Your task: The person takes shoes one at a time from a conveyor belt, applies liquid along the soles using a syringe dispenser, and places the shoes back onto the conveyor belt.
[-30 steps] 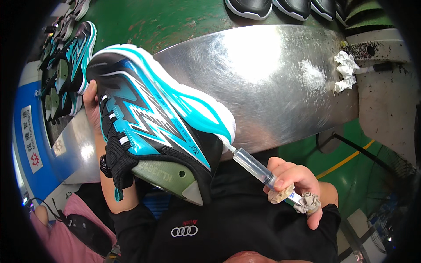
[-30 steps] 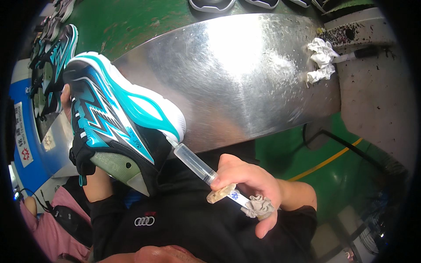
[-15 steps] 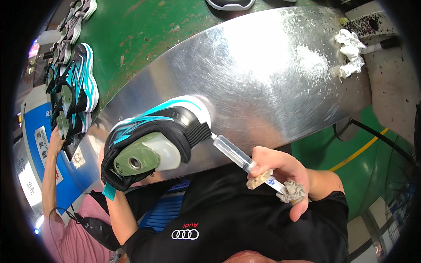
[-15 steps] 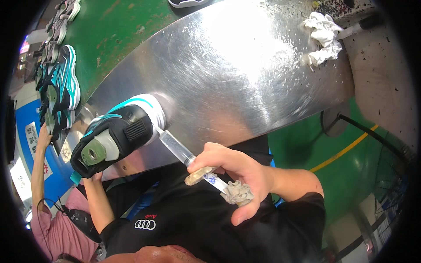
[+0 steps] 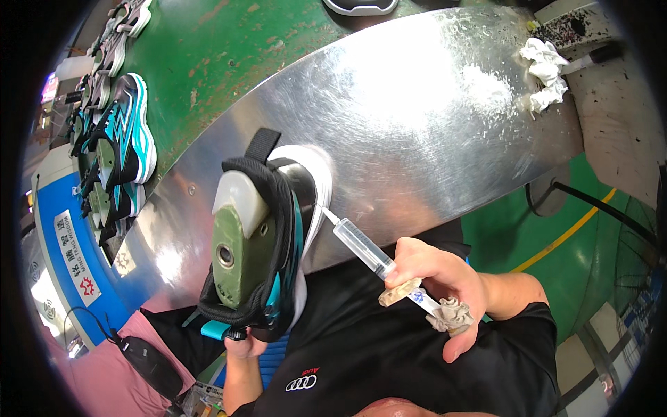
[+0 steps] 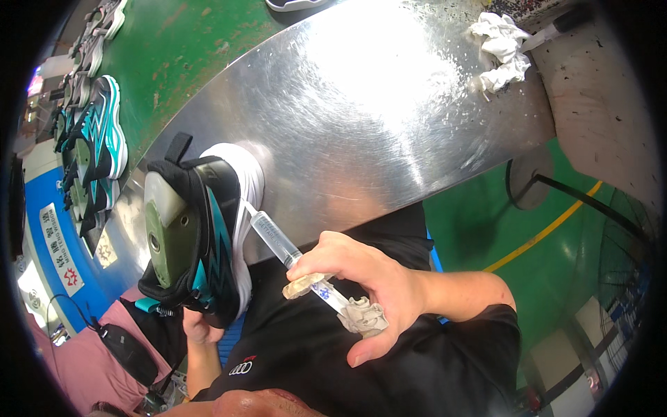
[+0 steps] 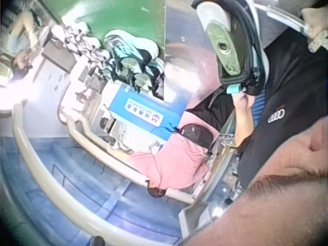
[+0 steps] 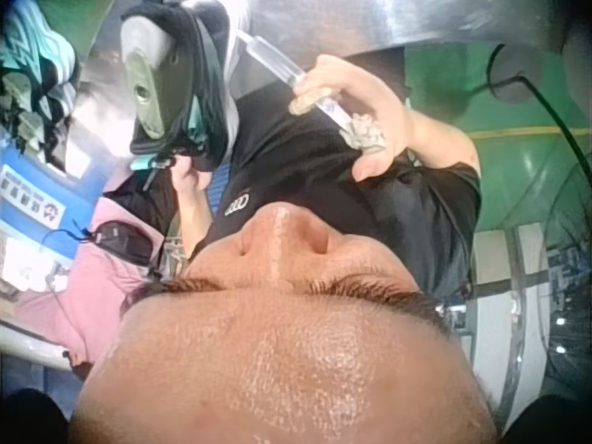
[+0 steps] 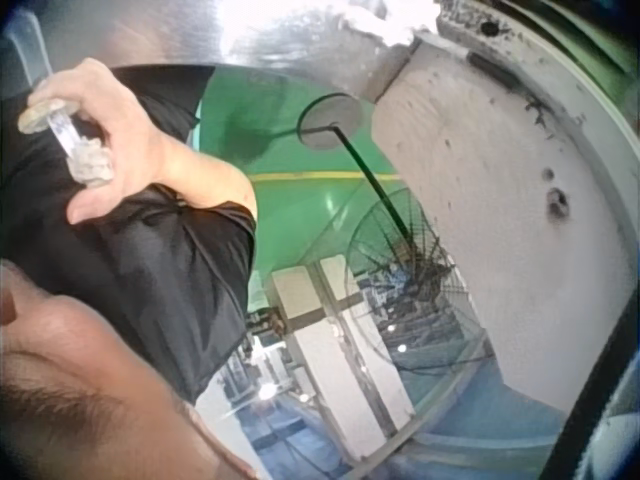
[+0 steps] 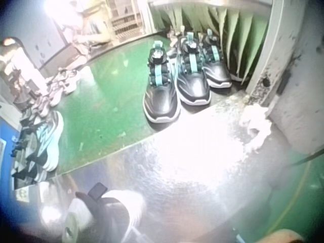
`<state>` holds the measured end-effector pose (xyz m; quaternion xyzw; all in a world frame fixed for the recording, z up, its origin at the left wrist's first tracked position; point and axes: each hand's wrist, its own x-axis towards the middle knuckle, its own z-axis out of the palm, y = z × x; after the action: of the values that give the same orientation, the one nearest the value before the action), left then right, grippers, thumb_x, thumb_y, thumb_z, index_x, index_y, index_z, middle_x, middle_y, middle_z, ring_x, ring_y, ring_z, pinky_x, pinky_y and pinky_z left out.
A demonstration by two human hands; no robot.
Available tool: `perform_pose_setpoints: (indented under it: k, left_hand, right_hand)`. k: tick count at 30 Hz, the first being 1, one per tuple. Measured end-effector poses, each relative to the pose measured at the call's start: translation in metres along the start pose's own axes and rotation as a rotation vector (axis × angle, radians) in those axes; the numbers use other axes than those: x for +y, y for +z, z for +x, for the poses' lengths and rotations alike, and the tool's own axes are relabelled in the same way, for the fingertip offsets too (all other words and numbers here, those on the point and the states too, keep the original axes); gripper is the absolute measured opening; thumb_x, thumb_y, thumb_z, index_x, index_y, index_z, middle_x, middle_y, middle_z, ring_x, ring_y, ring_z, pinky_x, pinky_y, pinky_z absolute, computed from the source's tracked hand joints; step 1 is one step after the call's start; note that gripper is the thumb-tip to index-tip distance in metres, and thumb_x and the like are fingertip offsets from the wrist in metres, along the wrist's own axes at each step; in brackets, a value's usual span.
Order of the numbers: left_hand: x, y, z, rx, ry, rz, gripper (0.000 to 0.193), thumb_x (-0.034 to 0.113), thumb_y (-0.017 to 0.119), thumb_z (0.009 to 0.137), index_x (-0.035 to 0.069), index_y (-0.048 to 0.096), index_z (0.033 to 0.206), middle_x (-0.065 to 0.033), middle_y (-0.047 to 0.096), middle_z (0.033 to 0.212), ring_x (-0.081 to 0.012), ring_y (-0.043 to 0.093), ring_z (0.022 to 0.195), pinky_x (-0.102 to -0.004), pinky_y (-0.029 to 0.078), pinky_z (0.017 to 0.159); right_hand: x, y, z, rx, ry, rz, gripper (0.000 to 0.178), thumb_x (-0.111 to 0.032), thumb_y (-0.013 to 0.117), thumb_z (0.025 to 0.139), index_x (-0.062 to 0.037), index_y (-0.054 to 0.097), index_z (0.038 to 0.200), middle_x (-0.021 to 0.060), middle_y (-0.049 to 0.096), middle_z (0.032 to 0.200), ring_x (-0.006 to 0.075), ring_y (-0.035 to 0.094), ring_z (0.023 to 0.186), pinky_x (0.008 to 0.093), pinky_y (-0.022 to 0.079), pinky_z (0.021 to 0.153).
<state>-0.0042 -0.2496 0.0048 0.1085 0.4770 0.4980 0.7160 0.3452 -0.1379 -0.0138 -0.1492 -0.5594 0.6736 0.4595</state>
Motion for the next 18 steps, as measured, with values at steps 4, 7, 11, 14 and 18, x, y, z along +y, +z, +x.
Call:
perform_pose_setpoints:
  k: [4, 7, 11, 14, 18]
  left_hand:
    - [-0.013, 0.033, 0.011, -0.12, 0.022, -0.062, 0.074, 0.006, 0.065, 0.076, -0.003, 0.026, 0.138, -0.0207, 0.045, 0.132, -0.0338, 0.048, 0.119, -0.0472, 0.038, 0.102]
    - [-0.016, 0.045, 0.02, -0.191, -0.047, -0.14, 0.072, 0.001, 0.063, 0.071, -0.008, 0.029, 0.134, -0.0217, 0.044, 0.132, -0.0355, 0.045, 0.122, -0.0487, 0.037, 0.101]
    - [-0.018, 0.068, 0.031, -0.138, -0.157, -0.079, 0.081, 0.004, 0.068, 0.065, -0.008, 0.028, 0.134, -0.0189, 0.046, 0.13, -0.0324, 0.046, 0.121, -0.0445, 0.034, 0.104]
    - [-0.023, 0.078, 0.037, -0.237, -0.203, -0.168, 0.069, -0.002, 0.059, 0.069, -0.007, 0.033, 0.132, -0.0245, 0.051, 0.122, -0.0359, 0.052, 0.114, -0.0473, 0.044, 0.095]
    - [-0.025, 0.095, 0.049, -0.328, -0.313, -0.286, 0.063, -0.004, 0.058, 0.069, -0.006, 0.038, 0.129, -0.0232, 0.054, 0.119, -0.0353, 0.053, 0.112, -0.0468, 0.043, 0.095]
  right_hand:
    - [-0.009, 0.004, 0.004, -0.007, 0.022, -0.025, 0.092, -0.052, 0.078, 0.061, 0.0044, 0.044, 0.125, 0.0119, 0.058, 0.112, 0.0225, 0.049, 0.09, 0.0325, 0.039, 0.08]
    - [-0.018, 0.008, 0.008, -0.011, 0.064, 0.011, 0.092, -0.05, 0.079, 0.062, 0.0054, 0.043, 0.125, 0.0129, 0.056, 0.113, 0.0231, 0.05, 0.094, 0.0329, 0.039, 0.082]
    - [-0.033, 0.011, 0.013, -0.045, 0.114, 0.02, 0.091, -0.046, 0.08, 0.061, 0.0057, 0.042, 0.125, 0.0138, 0.053, 0.115, 0.0239, 0.05, 0.097, 0.0331, 0.04, 0.084]
    - [-0.051, 0.017, 0.011, 0.021, 0.221, 0.189, 0.089, -0.042, 0.082, 0.061, 0.0055, 0.042, 0.125, 0.0141, 0.051, 0.116, 0.0242, 0.05, 0.099, 0.0329, 0.04, 0.085]
    - [-0.083, 0.015, 0.013, -0.066, 0.29, -0.007, 0.087, -0.041, 0.082, 0.061, 0.0049, 0.044, 0.124, 0.0138, 0.055, 0.115, 0.0236, 0.052, 0.097, 0.0324, 0.04, 0.083]
